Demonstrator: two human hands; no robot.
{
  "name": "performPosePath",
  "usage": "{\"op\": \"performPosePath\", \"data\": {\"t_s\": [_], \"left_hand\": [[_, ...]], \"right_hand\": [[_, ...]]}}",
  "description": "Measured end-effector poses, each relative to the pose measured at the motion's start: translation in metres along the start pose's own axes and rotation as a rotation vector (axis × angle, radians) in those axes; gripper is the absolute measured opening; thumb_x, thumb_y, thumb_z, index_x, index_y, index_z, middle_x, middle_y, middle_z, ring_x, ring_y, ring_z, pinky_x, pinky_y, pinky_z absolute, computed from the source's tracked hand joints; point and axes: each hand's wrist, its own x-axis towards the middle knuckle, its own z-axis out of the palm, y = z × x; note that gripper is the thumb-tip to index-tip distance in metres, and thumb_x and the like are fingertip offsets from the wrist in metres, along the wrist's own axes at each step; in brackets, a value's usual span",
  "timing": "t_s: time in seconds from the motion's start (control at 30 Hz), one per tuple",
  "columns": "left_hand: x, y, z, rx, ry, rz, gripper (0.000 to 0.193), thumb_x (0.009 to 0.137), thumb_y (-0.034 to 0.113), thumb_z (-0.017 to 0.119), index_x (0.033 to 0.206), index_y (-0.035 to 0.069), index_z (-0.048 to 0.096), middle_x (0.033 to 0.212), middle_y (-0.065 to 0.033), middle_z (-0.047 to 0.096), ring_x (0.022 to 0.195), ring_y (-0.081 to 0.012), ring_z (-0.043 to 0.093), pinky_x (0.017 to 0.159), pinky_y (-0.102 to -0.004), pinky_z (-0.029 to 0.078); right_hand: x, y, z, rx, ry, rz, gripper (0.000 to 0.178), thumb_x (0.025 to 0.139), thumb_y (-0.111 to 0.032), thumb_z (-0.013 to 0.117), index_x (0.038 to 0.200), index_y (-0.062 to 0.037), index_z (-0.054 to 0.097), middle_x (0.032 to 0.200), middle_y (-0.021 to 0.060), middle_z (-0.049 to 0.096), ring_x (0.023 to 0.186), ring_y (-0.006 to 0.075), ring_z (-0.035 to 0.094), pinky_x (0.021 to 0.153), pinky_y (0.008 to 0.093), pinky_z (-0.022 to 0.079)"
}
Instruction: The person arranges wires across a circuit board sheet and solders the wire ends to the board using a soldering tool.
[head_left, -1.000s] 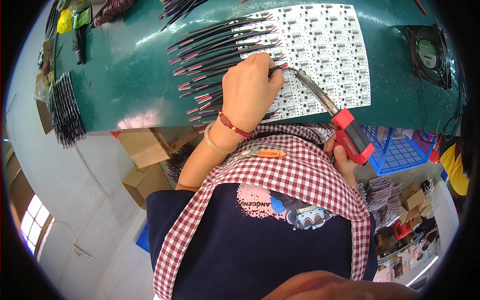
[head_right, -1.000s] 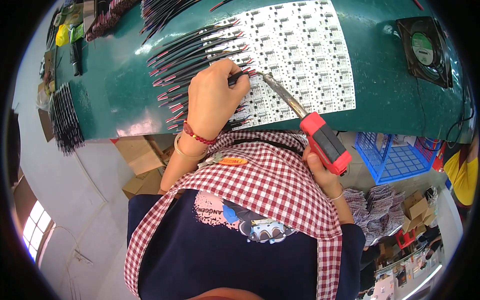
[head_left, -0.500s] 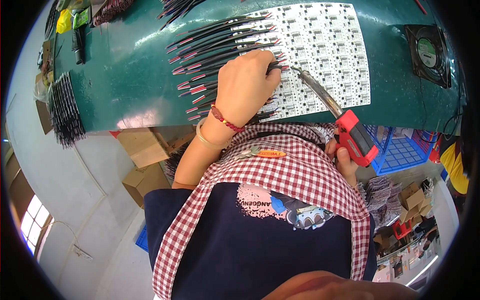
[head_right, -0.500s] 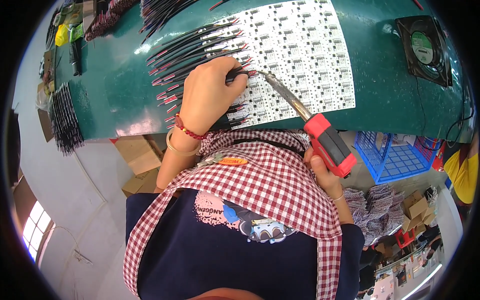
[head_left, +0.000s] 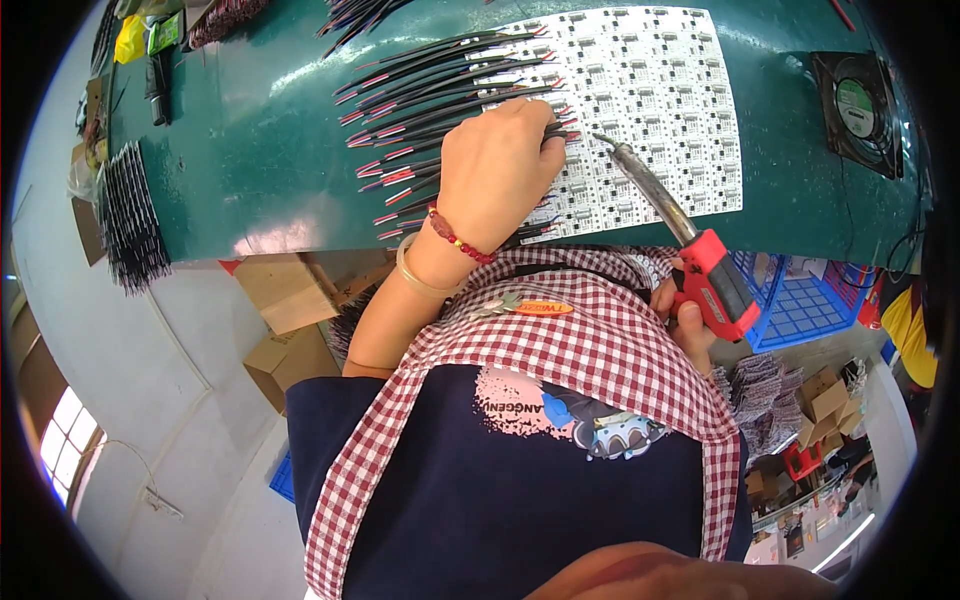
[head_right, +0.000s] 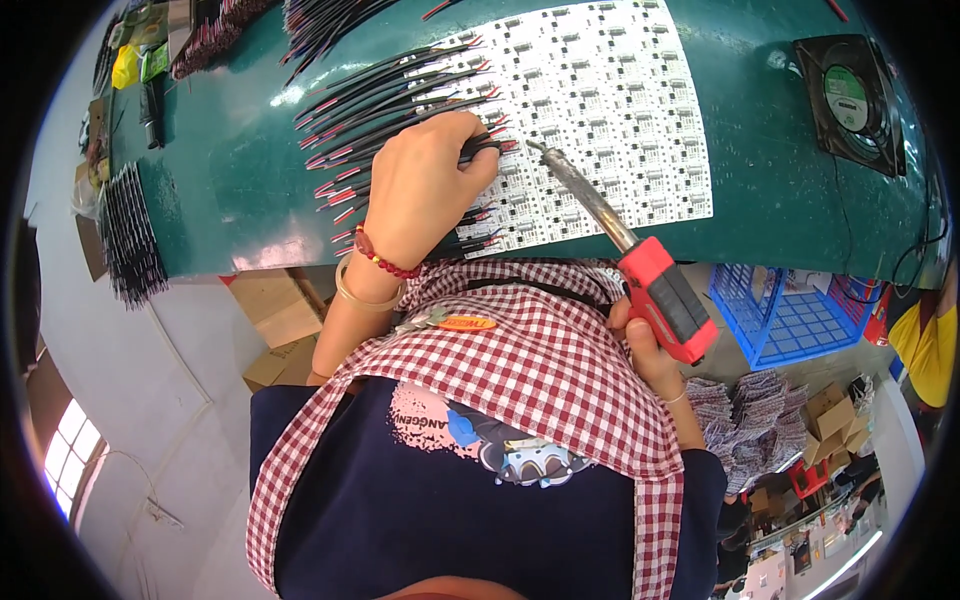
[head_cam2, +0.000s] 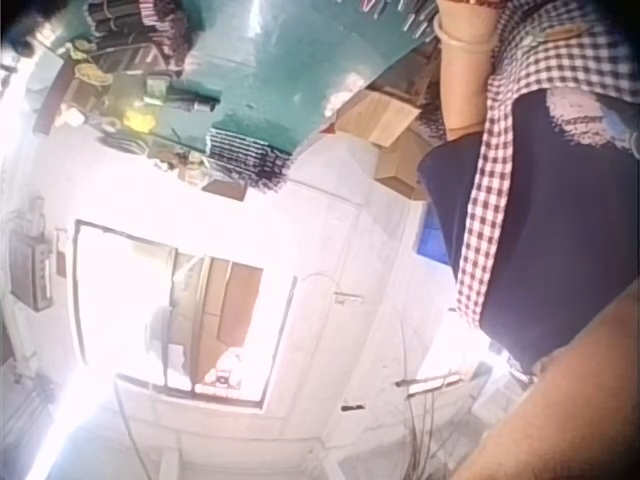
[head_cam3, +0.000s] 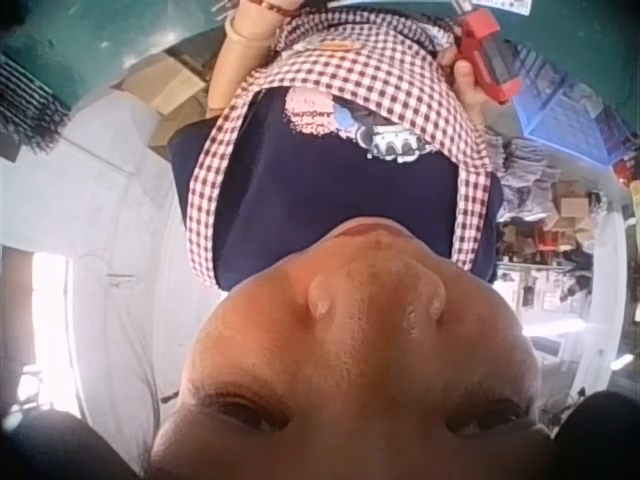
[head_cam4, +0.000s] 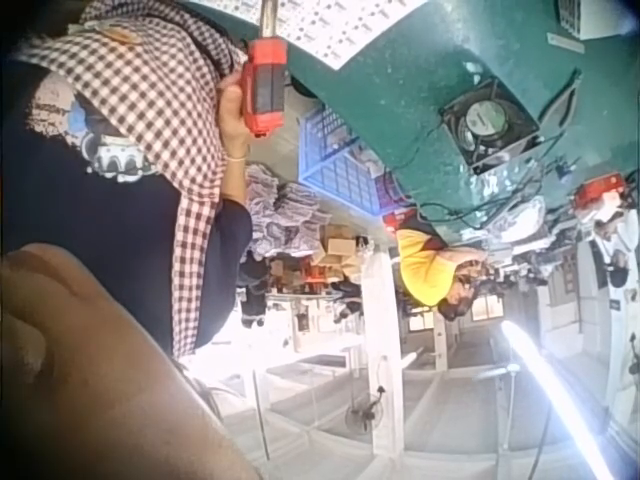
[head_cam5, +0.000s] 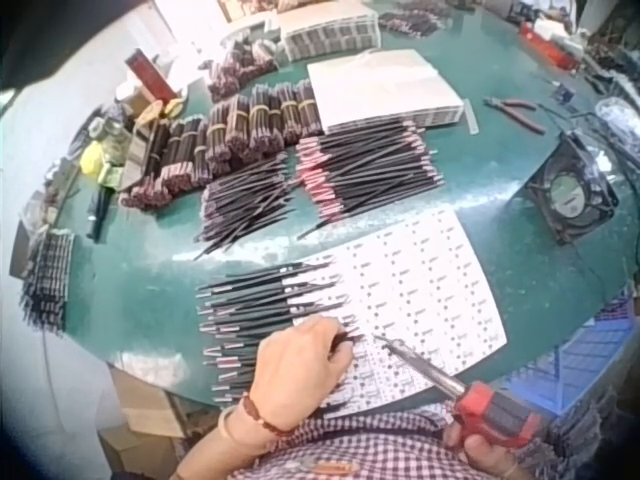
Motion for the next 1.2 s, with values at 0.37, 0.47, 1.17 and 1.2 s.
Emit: {"op": "performPosePath", "data": {"t_s": [0.37, 0.47, 1.17, 1.2], "left_hand": [[0.002, -0.006, -0.003, -0.066, -0.025, 0.097, 0.015, 0.077, 0.016, 0.063, 0.087, 0.005, 0.065, 0.08, -0.0117, 0.063, 0.072, -0.0318, 0.062, 0.063, -0.0407, 0.05], [0.002, -0.005, -0.004, -0.05, -0.043, 0.096, 0.015, 0.078, 0.016, 0.063, 0.089, 0.006, 0.066, 0.079, -0.0115, 0.062, 0.072, -0.0314, 0.062, 0.063, -0.0405, 0.05], [-0.004, -0.006, -0.008, -0.017, 0.148, 0.153, 0.011, 0.082, 0.01, 0.061, 0.084, 0.001, 0.055, 0.079, -0.0128, 0.057, 0.07, -0.0341, 0.057, 0.061, -0.0399, 0.045], [-0.004, -0.007, -0.009, -0.021, 0.358, 0.184, 0.009, 0.082, 0.007, 0.062, 0.084, 0.001, 0.055, 0.079, -0.0125, 0.056, 0.068, -0.0341, 0.056, 0.062, -0.0392, 0.044]], "right_hand": [[-0.003, 0.014, -0.011, -0.011, -0.035, 0.025, 0.039, 0.089, -0.039, 0.059, 0.089, -0.0002, 0.057, 0.076, 0.0046, 0.057, 0.069, 0.0121, 0.051, 0.063, 0.026, 0.04], [-0.003, 0.013, -0.01, -0.02, -0.037, 0.028, 0.036, 0.089, -0.036, 0.06, 0.091, 0.0, 0.058, 0.078, 0.0047, 0.057, 0.072, 0.0129, 0.052, 0.065, 0.0275, 0.042], [-0.001, 0.014, -0.01, 0.002, 0.032, -0.11, 0.065, 0.085, -0.046, 0.062, 0.124, 0.0031, 0.045, 0.067, 0.0053, 0.051, 0.055, 0.014, 0.048, 0.055, 0.0285, 0.041], [-0.001, 0.014, -0.01, 0.008, 0.027, -0.113, 0.065, 0.085, -0.046, 0.062, 0.124, 0.0032, 0.044, 0.067, 0.0053, 0.052, 0.056, 0.0139, 0.048, 0.055, 0.0281, 0.041]]}}
